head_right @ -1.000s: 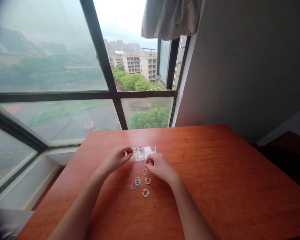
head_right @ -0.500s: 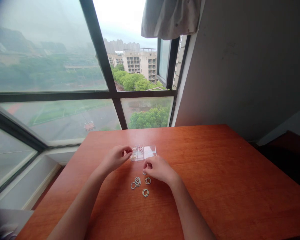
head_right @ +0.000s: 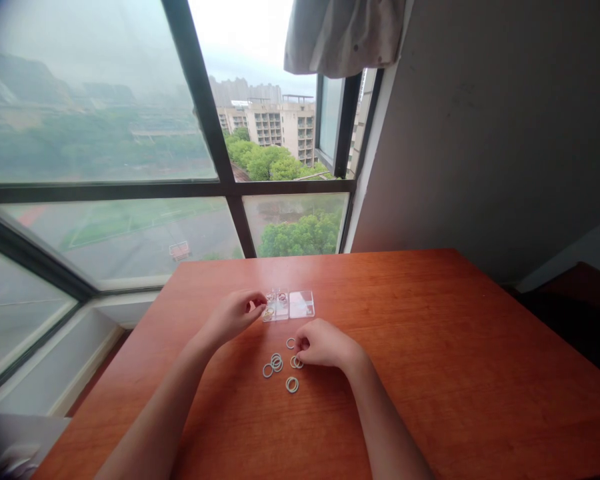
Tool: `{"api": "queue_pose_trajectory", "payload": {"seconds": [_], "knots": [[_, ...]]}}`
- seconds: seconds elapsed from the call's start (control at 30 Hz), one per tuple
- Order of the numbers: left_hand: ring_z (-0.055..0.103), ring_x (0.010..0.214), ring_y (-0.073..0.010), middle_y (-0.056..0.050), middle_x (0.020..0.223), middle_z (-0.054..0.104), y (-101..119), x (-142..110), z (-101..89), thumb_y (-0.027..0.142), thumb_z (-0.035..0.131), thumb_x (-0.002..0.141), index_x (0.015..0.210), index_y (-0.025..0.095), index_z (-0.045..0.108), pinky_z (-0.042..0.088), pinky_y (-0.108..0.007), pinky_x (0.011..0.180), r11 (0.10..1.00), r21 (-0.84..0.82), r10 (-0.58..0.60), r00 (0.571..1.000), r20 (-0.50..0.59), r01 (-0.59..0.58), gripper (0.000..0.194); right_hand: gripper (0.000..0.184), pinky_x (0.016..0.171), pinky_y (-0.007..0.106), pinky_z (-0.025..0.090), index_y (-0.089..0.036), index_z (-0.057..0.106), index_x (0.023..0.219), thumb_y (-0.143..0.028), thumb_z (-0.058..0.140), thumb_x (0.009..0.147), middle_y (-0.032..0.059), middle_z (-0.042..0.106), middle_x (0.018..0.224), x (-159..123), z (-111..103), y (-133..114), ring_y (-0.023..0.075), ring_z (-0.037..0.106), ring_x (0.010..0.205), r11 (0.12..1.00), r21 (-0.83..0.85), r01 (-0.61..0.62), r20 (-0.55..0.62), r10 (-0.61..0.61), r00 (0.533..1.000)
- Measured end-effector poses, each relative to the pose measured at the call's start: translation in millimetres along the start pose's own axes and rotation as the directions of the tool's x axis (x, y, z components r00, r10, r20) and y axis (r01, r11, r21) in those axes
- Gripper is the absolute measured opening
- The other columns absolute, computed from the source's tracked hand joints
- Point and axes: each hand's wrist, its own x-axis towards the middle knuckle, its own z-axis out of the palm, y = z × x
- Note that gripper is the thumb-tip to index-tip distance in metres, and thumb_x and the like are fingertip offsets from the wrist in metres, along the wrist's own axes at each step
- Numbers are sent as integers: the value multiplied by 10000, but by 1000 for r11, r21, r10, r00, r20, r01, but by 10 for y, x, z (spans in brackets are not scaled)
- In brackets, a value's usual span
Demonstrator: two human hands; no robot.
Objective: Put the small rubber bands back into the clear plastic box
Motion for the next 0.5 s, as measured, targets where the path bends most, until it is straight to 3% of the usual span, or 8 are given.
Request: {"api": "queue_pose_trajectory", "payload": {"seconds": [0.1, 0.3, 0.5], "knots": [[570, 663, -151, -38, 786, 687, 3, -4, 0, 240, 542, 797, 759, 185, 671, 399, -247, 608, 1000, 4, 3, 1000, 2, -3, 145, 103, 507, 191, 323, -170, 674, 677, -106, 595, 661, -28, 622, 603, 22, 18, -19, 105, 522, 569, 1000, 11, 17, -26, -16, 1000], [569, 659, -148, -37, 801, 691, 0, -7, 3, 243, 539, 809, 779, 188, 675, 392, -242, 600, 1000, 11, 7, 1000, 3, -7, 149, 88, 535, 187, 332, -175, 680, 734, -146, 597, 728, -25, 620, 632, 73, 46, -17, 98, 514, 586, 998, 36, 48, -194, -40, 980], [581, 680, -154, -41, 790, 691, -9, -5, 5, 244, 546, 797, 766, 183, 676, 411, -242, 605, 1000, -19, 6, 1000, -9, -7, 147, 57, 508, 193, 326, -171, 681, 704, -201, 711, 667, -38, 610, 604, 14, 0, -20, 98, 507, 561, 997, 74, -21, 12, 20, 1000]]}}
